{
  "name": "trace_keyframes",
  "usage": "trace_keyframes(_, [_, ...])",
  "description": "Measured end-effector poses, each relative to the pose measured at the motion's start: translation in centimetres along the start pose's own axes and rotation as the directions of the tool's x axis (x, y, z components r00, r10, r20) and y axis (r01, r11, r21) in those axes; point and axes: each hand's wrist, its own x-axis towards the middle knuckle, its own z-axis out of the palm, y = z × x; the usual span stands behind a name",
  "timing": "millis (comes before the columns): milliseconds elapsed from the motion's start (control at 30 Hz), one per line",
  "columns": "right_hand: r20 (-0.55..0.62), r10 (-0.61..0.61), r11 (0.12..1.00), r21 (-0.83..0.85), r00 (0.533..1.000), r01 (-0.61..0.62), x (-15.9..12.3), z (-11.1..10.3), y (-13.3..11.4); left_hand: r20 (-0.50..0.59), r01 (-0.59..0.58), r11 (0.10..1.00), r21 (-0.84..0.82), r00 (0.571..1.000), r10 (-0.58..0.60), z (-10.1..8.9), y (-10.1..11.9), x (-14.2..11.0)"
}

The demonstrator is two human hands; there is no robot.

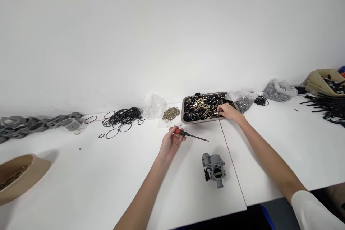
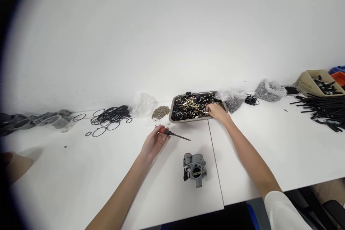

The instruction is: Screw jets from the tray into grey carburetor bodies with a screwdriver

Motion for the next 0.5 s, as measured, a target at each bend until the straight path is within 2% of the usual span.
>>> trace_keyframes(167, [-0.032, -0.019, 1.0, -0.023, 0.999, 0.019, -0.1, -0.1, 0.1, -0.018, 0.011, 1.0, 0.007, 1.0, -0.011, 0.3, 0.3, -0.4])
trace_keyframes(300, [-0.098, -0.099, 0.995, -0.002, 0.99, 0.1, -0.1, 0.1, -1.4, -0.021, 0.009, 1.0, 0.01, 1.0, -0.009, 0.3, 0.4, -0.4])
trace_keyframes(400, [0.024, -0.177, 0.983, 0.044, 0.984, 0.176, 0.6, 0.5, -2.9, -0.02, -0.002, 1.0, 0.007, 1.0, 0.002, 0.2, 0.5, -0.3])
trace_keyframes(500, [0.189, -0.185, 0.983, 0.054, 0.964, 0.178, 1.9, 0.7, -4.0, 0.001, -0.028, 1.0, 0.005, 1.0, 0.028, 0.0, 0.5, -0.2])
